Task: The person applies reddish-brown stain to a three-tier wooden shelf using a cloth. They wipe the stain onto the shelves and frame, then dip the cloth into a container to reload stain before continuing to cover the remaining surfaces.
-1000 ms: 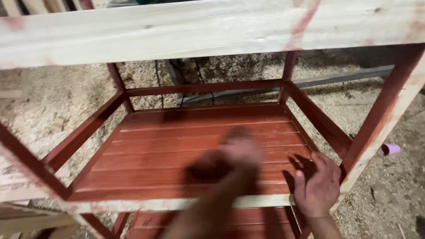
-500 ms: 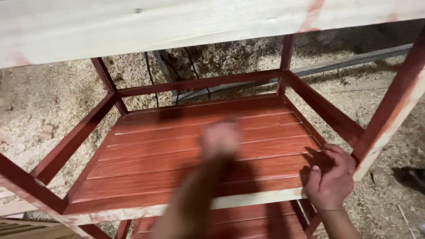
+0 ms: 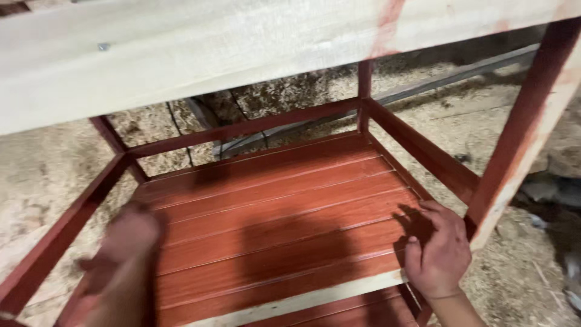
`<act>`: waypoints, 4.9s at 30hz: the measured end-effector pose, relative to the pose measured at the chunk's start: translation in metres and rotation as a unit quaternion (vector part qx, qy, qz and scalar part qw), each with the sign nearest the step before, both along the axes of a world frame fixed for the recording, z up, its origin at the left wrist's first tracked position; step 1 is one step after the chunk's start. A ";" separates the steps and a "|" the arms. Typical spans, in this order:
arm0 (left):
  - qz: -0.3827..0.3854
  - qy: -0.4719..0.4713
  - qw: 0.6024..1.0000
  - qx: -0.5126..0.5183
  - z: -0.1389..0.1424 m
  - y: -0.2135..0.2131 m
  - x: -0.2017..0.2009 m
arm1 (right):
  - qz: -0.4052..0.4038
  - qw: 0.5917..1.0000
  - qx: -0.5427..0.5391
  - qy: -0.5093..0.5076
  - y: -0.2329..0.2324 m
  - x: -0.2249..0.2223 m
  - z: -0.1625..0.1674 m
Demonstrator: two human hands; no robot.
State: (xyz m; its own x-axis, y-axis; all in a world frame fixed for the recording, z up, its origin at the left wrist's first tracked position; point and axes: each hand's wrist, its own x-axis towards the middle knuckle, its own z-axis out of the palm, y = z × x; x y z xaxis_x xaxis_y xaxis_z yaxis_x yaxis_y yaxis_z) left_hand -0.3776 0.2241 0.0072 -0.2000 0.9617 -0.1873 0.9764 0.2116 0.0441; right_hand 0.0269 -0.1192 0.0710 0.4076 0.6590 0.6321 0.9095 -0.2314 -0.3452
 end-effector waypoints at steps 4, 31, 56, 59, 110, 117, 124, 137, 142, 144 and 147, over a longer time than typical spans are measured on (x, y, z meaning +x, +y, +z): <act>-0.085 -0.012 0.996 0.004 -0.028 -0.022 0.134 | 0.010 1.000 -0.020 -0.008 0.001 0.000 0.006; -0.239 -0.049 0.969 -0.026 -0.083 0.069 0.081 | -0.079 0.992 -0.068 -0.068 -0.020 -0.004 -0.006; -0.408 -0.245 0.879 -0.036 0.051 -0.203 0.377 | -0.041 0.988 -0.078 0.124 -0.011 -0.001 0.009; -0.410 -0.261 0.873 -0.035 0.058 -0.198 0.342 | -0.058 0.987 -0.098 0.115 -0.005 0.005 0.003; -0.161 0.022 0.982 -0.097 0.059 -0.142 0.112 | 0.061 0.945 -0.309 -0.086 -0.126 -0.023 -0.047; 0.025 0.030 0.999 -0.005 0.065 -0.096 -0.091 | 0.095 0.948 -0.303 0.006 -0.130 -0.022 -0.030; -0.260 0.143 0.943 0.151 0.020 -0.155 0.016 | 0.089 0.962 -0.257 -0.003 -0.132 -0.027 -0.022; -0.441 -0.217 0.871 0.024 0.145 -0.374 0.357 | 0.063 0.949 -0.305 0.050 -0.147 0.029 0.001; -0.518 -0.151 0.840 0.051 0.128 -0.343 0.297 | -0.002 0.914 -0.404 -0.024 -0.133 0.018 0.011; -0.506 -0.113 0.853 0.066 0.117 -0.329 0.248 | -0.015 0.896 -0.442 -0.039 -0.127 0.014 0.017; -0.437 -0.167 0.866 0.178 0.109 -0.300 0.150 | -0.022 0.869 -0.494 -0.012 -0.124 0.014 0.024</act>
